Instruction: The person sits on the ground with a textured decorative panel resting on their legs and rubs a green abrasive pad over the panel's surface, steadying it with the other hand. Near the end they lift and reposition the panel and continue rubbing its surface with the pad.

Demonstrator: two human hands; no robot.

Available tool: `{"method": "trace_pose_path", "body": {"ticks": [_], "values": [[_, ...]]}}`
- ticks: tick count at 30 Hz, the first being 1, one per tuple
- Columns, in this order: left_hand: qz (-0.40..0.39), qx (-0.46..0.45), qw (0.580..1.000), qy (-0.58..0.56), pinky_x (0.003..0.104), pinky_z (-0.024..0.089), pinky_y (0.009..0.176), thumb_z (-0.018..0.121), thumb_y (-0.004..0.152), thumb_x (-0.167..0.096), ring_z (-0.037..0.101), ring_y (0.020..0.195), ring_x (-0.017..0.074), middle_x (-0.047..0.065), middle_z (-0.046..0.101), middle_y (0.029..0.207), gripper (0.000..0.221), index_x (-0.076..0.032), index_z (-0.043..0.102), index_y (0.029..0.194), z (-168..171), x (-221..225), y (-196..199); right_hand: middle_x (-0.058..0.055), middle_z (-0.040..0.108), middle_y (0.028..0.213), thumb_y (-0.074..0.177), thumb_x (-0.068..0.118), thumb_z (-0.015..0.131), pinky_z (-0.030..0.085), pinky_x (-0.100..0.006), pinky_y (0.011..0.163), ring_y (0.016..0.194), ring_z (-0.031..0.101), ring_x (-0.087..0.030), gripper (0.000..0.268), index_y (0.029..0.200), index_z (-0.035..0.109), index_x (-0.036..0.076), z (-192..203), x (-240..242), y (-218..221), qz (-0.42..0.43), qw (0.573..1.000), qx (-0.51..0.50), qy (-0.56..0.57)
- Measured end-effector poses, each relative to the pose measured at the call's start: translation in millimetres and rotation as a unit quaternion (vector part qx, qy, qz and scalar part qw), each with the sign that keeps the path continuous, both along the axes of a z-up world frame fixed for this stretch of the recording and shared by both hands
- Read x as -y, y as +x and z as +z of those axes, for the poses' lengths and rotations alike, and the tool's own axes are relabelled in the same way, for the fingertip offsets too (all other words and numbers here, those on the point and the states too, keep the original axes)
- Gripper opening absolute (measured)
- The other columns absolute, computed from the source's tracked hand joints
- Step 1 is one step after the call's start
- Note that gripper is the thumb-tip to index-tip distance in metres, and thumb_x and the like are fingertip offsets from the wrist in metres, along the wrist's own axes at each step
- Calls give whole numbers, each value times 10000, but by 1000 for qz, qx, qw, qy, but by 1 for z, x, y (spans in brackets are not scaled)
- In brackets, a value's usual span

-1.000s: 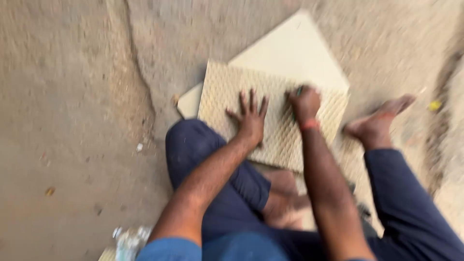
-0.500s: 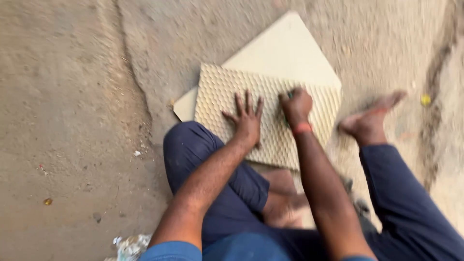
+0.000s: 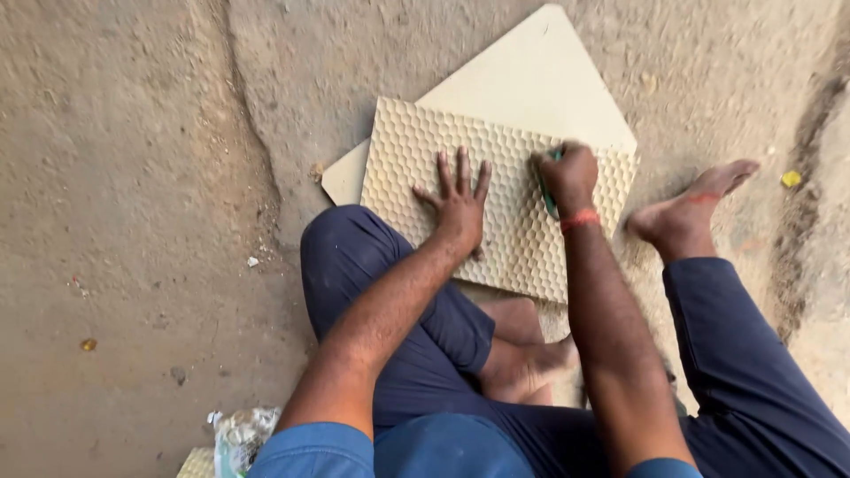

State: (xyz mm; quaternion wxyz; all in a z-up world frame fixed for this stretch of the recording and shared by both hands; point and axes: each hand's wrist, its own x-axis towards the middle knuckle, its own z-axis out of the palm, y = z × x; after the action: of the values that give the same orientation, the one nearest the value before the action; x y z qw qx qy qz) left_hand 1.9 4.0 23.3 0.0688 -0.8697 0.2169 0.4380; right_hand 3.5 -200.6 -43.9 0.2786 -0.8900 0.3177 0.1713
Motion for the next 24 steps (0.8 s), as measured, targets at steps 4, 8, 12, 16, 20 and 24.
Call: {"method": "trace_pose_path", "body": {"ticks": [4,8,12,16,20,24], "values": [[-15,-8,1000,4,927,211,1004,971,479,-633,-249,1466,605,265,-353,1629,1730,-213,-261,1618,6,2,4,-139,757,817,774,371,885,576,-410,729,737,734,-285,344,855,759,62,9,-9,27,-48,997,55,-17],[-16,-8,1000,1,929,227,995,979,491,-611,-248,1470,598,252,-344,1641,1717,-216,-256,1616,1,5,2,-164,747,803,788,338,901,566,-428,719,729,718,-319,327,841,752,52,4,-13,13,-36,996,68,-55],[-1,9,1000,7,924,257,981,992,480,-586,-219,1481,602,239,-311,1664,1711,-228,-226,1627,-6,5,5,-170,742,800,766,349,878,563,-442,745,750,722,-339,335,809,732,50,15,-16,30,-40,997,58,-26],[-4,20,1000,-2,924,272,959,1002,485,-572,-182,1483,619,258,-276,1669,1701,-188,-186,1640,-3,4,0,-196,733,851,813,352,841,557,-475,767,799,711,-380,326,851,730,47,-42,-8,-4,-62,993,76,-59],[3,-5,1000,1,915,248,1000,988,450,-621,-185,1504,591,258,-286,1663,1728,-208,-198,1637,-1,1,7,-202,738,859,770,368,855,547,-488,778,822,701,-395,342,859,744,58,-29,-3,21,-34,993,79,-86],[8,15,1000,-5,909,277,970,1008,462,-561,-166,1498,608,249,-283,1669,1712,-216,-178,1648,-1,2,-6,-197,746,908,784,416,843,565,-467,813,851,722,-370,392,895,730,57,-18,-14,3,-59,996,48,-49]]}}
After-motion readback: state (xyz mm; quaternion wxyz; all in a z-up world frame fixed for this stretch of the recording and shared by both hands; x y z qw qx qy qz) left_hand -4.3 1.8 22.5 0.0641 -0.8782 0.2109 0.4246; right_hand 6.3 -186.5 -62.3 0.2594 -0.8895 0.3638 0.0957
